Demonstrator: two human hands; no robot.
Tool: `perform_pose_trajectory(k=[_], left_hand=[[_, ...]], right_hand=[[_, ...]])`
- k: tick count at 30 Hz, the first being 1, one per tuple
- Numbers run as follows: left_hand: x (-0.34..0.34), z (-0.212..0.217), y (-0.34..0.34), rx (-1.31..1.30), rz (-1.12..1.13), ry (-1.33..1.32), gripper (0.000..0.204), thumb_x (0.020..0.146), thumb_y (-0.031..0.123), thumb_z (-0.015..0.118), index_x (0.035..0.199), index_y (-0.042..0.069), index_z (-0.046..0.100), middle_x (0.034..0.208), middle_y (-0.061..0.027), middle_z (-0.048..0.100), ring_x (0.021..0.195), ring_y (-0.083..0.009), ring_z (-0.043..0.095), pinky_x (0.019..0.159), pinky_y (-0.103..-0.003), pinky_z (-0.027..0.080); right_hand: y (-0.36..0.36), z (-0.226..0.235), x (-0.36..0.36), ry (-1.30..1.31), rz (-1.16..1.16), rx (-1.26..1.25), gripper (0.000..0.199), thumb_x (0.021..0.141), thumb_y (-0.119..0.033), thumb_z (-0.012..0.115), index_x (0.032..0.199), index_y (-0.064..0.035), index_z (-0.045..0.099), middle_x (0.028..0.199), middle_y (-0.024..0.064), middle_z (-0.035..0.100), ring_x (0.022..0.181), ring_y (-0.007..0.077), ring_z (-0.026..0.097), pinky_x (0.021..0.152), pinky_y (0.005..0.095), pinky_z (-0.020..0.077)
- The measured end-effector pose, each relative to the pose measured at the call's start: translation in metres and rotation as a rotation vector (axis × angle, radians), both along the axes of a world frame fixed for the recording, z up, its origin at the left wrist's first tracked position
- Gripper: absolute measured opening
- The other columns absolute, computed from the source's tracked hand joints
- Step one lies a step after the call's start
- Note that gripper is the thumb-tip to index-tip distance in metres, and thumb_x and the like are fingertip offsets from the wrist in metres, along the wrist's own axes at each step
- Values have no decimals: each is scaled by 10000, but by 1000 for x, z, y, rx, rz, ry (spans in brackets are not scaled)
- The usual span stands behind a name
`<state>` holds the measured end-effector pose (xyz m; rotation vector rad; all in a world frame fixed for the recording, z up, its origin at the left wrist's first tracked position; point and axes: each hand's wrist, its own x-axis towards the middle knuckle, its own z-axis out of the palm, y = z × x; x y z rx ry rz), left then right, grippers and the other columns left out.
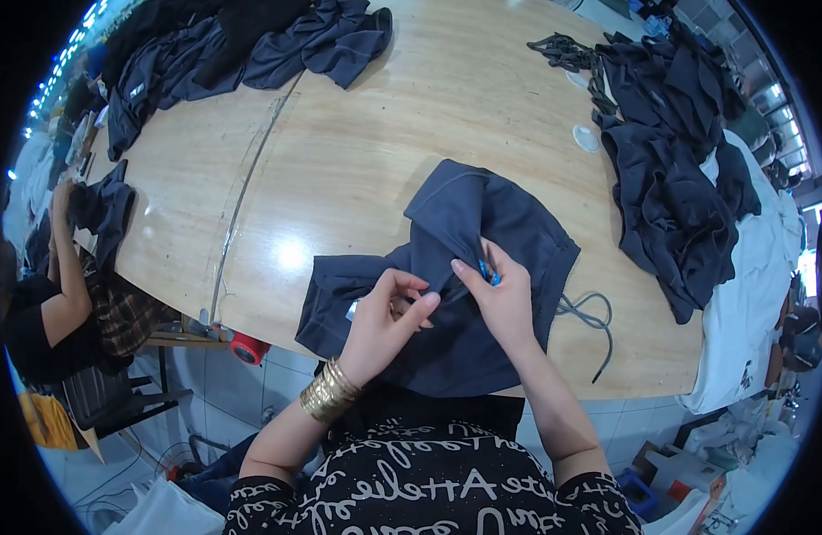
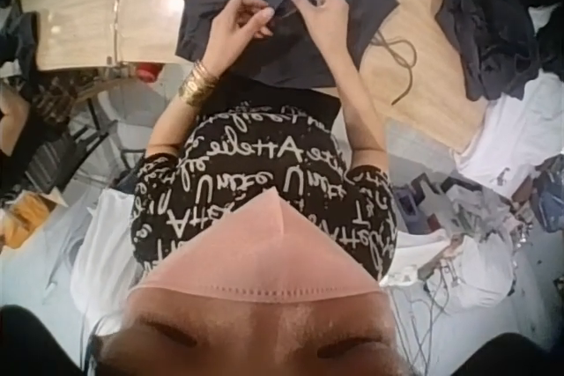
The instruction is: Trim excess threads from the seams of finished shorts and hoodies using thread snips.
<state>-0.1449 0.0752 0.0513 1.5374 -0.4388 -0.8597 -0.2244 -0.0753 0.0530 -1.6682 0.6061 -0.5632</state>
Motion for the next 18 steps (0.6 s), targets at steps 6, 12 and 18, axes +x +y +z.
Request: perform_pose_trajectory(k=[6,12,18], left_hand=[[14,-19,-11,-20,-60,-82,226,846,119,654,980,1,514,828,-47,587,700,-90,603,657,-252,537],[12,-7,-6,-506,152,681,167,959,92,464,1118,45,448,1002,-69,591,954,-172,622,967,-416,462],[6,-3,-2,-564,83,667,347,999,180,342,1329,78,370,1182,-105,585,1081,-208,594,987,-437,443]], right_hand=[[16,9,-9,-27,43,-16,371,840,-61,641,1188,34,552,741,7,635,643,36,529,593,209,439],[11,16,-24,-133,-189,573,408,839,-23,626,1219,47,496,675,-32,484,443,21,360,416,202,285],[13,17,-29,-247,-198,831,395,855,-11,578,1230,16,456,644,-38,446,396,42,323,401,214,249]])
